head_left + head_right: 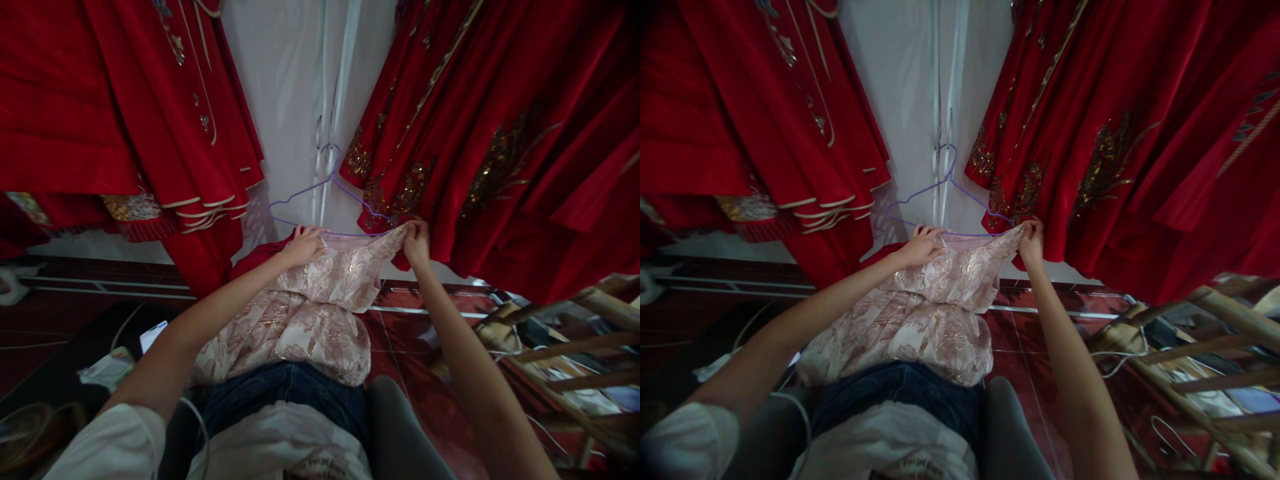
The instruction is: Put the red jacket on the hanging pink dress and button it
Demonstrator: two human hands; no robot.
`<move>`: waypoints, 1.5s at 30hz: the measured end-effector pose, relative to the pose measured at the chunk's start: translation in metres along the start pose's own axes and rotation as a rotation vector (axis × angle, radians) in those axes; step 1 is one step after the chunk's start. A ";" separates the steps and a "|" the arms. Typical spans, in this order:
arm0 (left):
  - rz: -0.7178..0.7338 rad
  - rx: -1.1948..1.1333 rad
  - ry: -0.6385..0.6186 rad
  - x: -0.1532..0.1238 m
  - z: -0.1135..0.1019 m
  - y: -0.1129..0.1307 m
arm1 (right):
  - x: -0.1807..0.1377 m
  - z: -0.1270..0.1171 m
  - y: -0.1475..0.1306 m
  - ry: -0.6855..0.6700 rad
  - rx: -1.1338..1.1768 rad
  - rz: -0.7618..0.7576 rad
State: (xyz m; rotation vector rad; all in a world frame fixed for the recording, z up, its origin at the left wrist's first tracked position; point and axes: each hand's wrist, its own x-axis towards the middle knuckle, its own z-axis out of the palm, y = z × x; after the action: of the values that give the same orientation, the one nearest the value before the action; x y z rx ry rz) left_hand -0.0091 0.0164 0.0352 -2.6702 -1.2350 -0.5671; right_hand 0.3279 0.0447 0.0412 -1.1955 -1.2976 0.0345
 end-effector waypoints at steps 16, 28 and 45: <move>-0.122 -0.456 0.247 0.003 -0.016 -0.009 | 0.013 0.062 -0.092 -0.213 -0.224 -0.195; -0.720 -0.659 0.616 -0.064 0.006 -0.142 | 0.029 0.044 -0.087 -0.269 -0.139 -0.186; -0.602 -0.906 0.672 -0.029 -0.042 -0.129 | 0.028 0.045 -0.087 -0.257 -0.113 -0.199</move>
State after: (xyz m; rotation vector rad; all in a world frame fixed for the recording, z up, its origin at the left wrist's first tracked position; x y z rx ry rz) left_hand -0.1353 0.0683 0.0586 -2.1300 -1.7842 -2.3351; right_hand 0.2551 0.0519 0.1117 -1.1797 -1.6582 -0.0311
